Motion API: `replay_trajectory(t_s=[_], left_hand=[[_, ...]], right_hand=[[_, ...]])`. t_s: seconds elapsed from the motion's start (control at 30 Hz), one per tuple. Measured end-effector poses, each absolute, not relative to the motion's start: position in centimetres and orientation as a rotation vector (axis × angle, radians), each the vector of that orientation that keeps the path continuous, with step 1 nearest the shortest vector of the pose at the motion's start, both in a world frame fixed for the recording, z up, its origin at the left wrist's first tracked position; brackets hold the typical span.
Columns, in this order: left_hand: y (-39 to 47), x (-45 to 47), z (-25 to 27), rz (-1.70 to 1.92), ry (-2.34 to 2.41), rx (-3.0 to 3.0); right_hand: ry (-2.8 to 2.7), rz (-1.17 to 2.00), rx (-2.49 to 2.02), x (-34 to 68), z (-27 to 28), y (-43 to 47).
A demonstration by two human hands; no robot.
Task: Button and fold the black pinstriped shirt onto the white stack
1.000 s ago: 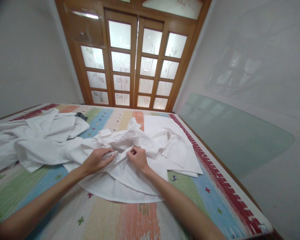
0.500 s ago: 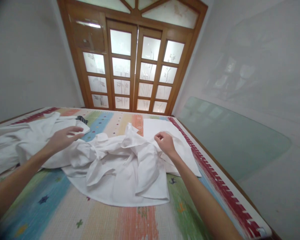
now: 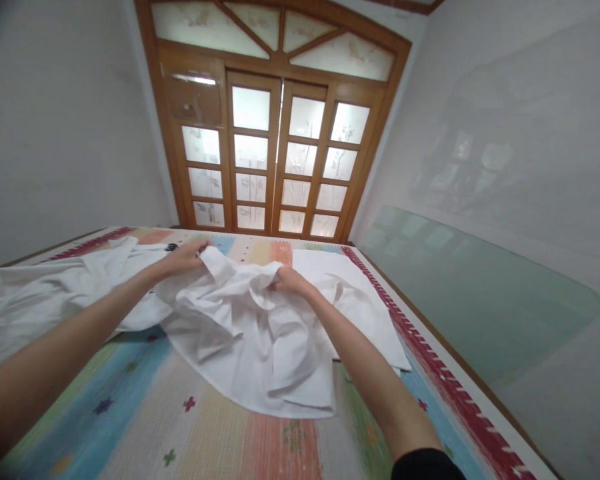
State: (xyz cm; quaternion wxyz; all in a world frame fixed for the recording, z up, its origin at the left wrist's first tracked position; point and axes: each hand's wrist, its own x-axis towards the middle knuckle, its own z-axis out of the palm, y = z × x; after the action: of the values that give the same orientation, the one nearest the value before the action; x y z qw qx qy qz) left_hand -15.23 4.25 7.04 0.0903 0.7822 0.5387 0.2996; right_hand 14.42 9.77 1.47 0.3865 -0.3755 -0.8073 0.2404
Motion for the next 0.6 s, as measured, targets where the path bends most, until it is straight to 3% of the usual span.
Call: replay_trajectory(t_s=[0.13, 0.2, 0.27, 0.37, 0.47, 0.6], left_hand=[[3.8, -14.6, 14.1, 1.397, 1.822, 2.233], [3.4, -13.2, 17.0, 1.589, 1.685, 2.269], [2.8, -11.6, 19.0, 1.577, 1.367, 2.437], [1.8, -10.1, 20.2, 1.381, 1.133, 2.747], [1.2, -10.5, 20.3, 1.381, 1.260, 2.958], [1.3, -13.4, 20.0, 1.682, 1.518, 2.908]], right_hand=[[-1.940, 0.573, -0.919, 12.7, 7.8, 10.6], [-1.872, 0.797, -0.807, 11.2, 11.2, 10.3], [-1.880, 1.049, -0.593, 9.7, 14.3, 9.3], [-1.811, 1.180, -0.385, 7.8, 17.5, 7.2], [-1.692, 1.129, -0.289, 6.2, 18.8, 5.7], [-1.765, 1.024, -0.253, 3.9, 19.7, 4.5]])
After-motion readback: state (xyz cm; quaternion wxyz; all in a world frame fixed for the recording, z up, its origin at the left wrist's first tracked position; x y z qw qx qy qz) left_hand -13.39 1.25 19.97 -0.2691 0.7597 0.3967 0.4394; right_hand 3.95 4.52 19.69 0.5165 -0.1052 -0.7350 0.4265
